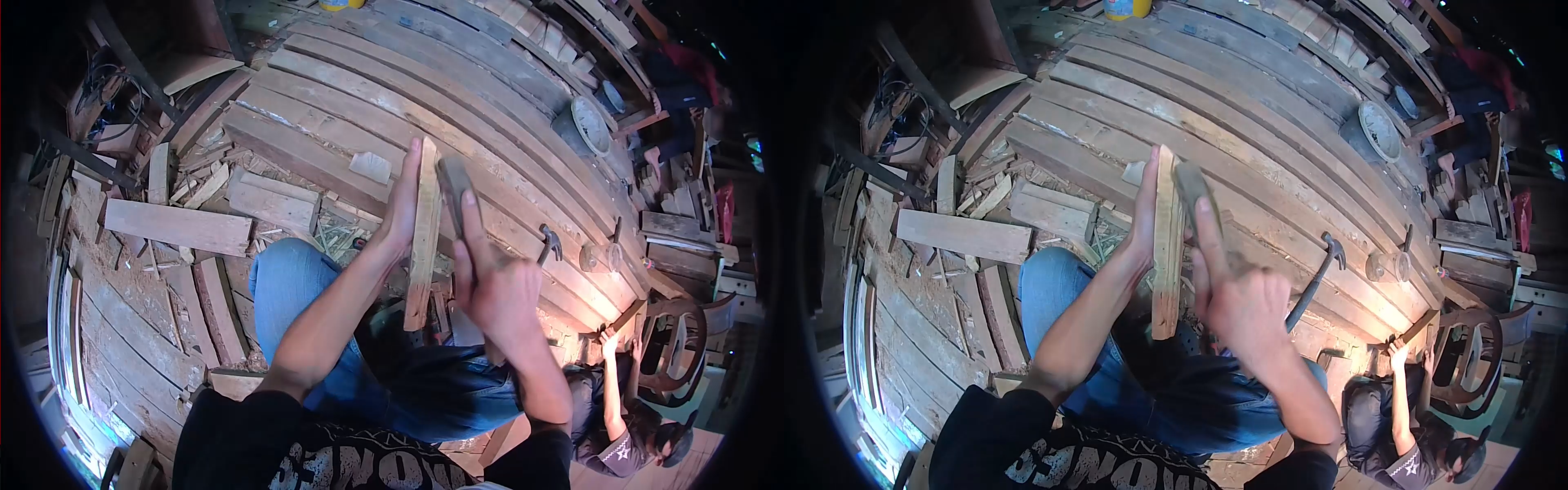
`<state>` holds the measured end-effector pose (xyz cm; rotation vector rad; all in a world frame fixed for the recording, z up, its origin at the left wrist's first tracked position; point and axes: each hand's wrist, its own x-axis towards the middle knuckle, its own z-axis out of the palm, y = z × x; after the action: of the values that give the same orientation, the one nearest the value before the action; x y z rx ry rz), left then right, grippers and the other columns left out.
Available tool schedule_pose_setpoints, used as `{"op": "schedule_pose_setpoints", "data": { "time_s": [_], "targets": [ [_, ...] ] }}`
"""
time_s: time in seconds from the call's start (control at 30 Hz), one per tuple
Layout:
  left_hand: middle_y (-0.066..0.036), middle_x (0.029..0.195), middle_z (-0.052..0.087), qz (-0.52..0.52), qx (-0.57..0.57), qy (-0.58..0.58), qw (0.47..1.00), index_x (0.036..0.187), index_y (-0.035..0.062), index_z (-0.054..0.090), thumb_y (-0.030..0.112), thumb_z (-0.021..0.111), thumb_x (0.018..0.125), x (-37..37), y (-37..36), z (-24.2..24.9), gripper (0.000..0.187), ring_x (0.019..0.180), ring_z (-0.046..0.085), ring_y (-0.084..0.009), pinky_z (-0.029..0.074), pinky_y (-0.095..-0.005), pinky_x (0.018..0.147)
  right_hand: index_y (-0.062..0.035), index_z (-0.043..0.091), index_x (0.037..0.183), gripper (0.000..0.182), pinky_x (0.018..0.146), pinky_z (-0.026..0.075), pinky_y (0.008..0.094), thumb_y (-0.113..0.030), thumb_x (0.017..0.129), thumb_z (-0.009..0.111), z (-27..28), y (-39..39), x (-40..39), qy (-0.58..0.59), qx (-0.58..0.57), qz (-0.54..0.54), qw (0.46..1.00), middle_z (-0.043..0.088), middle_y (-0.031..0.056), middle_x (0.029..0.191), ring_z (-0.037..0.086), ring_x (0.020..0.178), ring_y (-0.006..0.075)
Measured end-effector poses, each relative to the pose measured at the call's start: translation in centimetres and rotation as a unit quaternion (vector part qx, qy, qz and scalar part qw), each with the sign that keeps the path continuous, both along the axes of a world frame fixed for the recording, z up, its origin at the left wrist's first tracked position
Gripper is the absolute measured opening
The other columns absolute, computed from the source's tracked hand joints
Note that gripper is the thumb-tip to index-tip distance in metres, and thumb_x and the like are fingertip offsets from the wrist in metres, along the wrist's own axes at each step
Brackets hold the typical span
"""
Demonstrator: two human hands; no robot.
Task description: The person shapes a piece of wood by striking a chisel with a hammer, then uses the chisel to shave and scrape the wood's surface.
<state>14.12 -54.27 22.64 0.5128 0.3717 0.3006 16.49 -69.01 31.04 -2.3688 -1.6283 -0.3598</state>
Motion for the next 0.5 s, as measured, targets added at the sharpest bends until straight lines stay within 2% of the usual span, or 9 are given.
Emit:
{"op": "schedule_pose_setpoints", "data": {
  "time_s": [0.07, 0.1, 0.13, 0.2, 0.23, 0.3, 0.33, 0.43, 0.5],
  "targets": [
    [-0.001, 0.075, 0.057, -0.062, 0.099, 0.054, 0.992, 0.096, 0.0132, 0.062, 0.072, 0.029, 0.092, -1.0, 0.2, 0.6, 0.068, 0.067, 0.06, -0.0132, 0.05, -0.0296, 0.056, -0.0077, 0.04, 0.147, 0.06, 0.041, 0.045, 0.0398, -0.021, 0.091, 0.06, 0.2, -0.1, 0.1, 0.031, -0.013, -0.028, 0.999, 0.06, 0.0099, 0.055, 0.057, 0.04, 0.0266],
    [0.0, 0.069, 0.055, -0.061, 0.038, 0.031, 0.997, 0.09, 0.0151, 0.062, 0.072, 0.033, 0.091, -0.9, 0.3, -0.2, 0.064, 0.057, 0.055, -0.0128, 0.048, -0.0314, 0.053, -0.0075, 0.04, 0.147, 0.06, 0.041, 0.046, 0.0407, -0.021, 0.091, 0.06, 0.5, -0.2, -0.1, 0.041, -0.036, -0.036, 0.998, 0.06, 0.0098, 0.055, 0.057, 0.04, 0.0278],
    [0.0, 0.069, 0.055, -0.064, 0.034, 0.037, 0.997, 0.09, 0.0151, 0.062, 0.072, 0.033, 0.091, -0.6, 0.4, 0.6, 0.064, 0.057, 0.055, -0.0128, 0.048, -0.0314, 0.053, -0.0073, 0.04, 0.147, 0.06, 0.042, 0.047, 0.0416, -0.021, 0.091, 0.06, 0.5, -0.2, -0.3, 0.047, -0.055, -0.042, 0.996, 0.061, 0.0097, 0.055, 0.058, 0.041, 0.029],
    [0.0, 0.065, 0.053, 0.134, -0.107, 0.037, 0.985, 0.085, 0.0168, 0.06, 0.069, 0.037, 0.092, -0.2, 0.9, 3.3, 0.058, 0.051, 0.049, -0.0121, 0.043, -0.0296, 0.047, -0.0058, 0.042, 0.145, 0.058, 0.043, 0.048, 0.0422, -0.02, 0.091, 0.059, -0.6, -1.1, -1.5, 0.091, -0.056, -0.01, 0.994, 0.063, 0.0121, 0.058, 0.058, 0.042, 0.0312],
    [-0.001, 0.065, 0.052, 0.135, -0.084, 0.015, 0.987, 0.083, 0.0159, 0.06, 0.064, 0.04, 0.093, -0.2, 2.1, 0.7, 0.052, 0.054, 0.05, -0.0145, 0.043, -0.0305, 0.047, -0.0058, 0.044, 0.144, 0.057, 0.045, 0.049, 0.0418, -0.019, 0.091, 0.059, -1.2, -1.5, -1.8, 0.091, -0.048, 0.007, 0.995, 0.064, 0.014, 0.06, 0.059, 0.043, 0.0318],
    [-0.002, 0.065, 0.052, 0.175, -0.088, 0.022, 0.98, 0.082, 0.0154, 0.059, 0.062, 0.041, 0.093, 0.1, 3.1, 0.3, 0.051, 0.054, 0.05, -0.0154, 0.044, -0.0305, 0.047, -0.0055, 0.048, 0.142, 0.056, 0.051, 0.052, 0.0404, -0.016, 0.089, 0.061, -2.6, -1.5, -1.1, 0.089, 0.036, 0.062, 0.993, 0.066, 0.0187, 0.066, 0.063, 0.05, 0.033],
    [-0.002, 0.065, 0.052, 0.21, -0.093, 0.028, 0.973, 0.081, 0.0148, 0.058, 0.06, 0.041, 0.094, 0.0, 3.3, 0.4, 0.051, 0.055, 0.051, -0.0163, 0.044, -0.0304, 0.048, -0.0055, 0.048, 0.142, 0.056, 0.051, 0.052, 0.0404, -0.016, 0.089, 0.061, -2.3, -1.4, -1.2, 0.092, 0.035, 0.068, 0.993, 0.066, 0.0187, 0.066, 0.063, 0.05, 0.033],
    [-0.002, 0.065, 0.052, 0.21, -0.073, 0.01, 0.975, 0.08, 0.014, 0.057, 0.064, 0.04, 0.092, -0.3, 3.4, 0.7, 0.054, 0.056, 0.052, -0.0176, 0.044, -0.0337, 0.048, -0.007, 0.047, 0.143, 0.059, 0.052, 0.051, 0.0384, -0.012, 0.086, 0.064, -0.2, -1.9, -2.3, 0.218, 0.018, 0.012, 0.976, 0.063, 0.0132, 0.062, 0.061, 0.049, 0.0301],
    [-0.004, 0.066, 0.051, 0.177, -0.059, 0.018, 0.982, 0.08, 0.0122, 0.057, 0.074, 0.037, 0.087, -0.7, 3.5, 0.3, 0.065, 0.056, 0.053, -0.0212, 0.045, -0.0368, 0.049, -0.0073, 0.047, 0.143, 0.059, 0.051, 0.049, 0.038, -0.012, 0.087, 0.064, 0.3, -2.1, -2.7, 0.212, -0.008, 0.022, 0.977, 0.062, 0.0116, 0.06, 0.059, 0.047, 0.029]
  ]
}}
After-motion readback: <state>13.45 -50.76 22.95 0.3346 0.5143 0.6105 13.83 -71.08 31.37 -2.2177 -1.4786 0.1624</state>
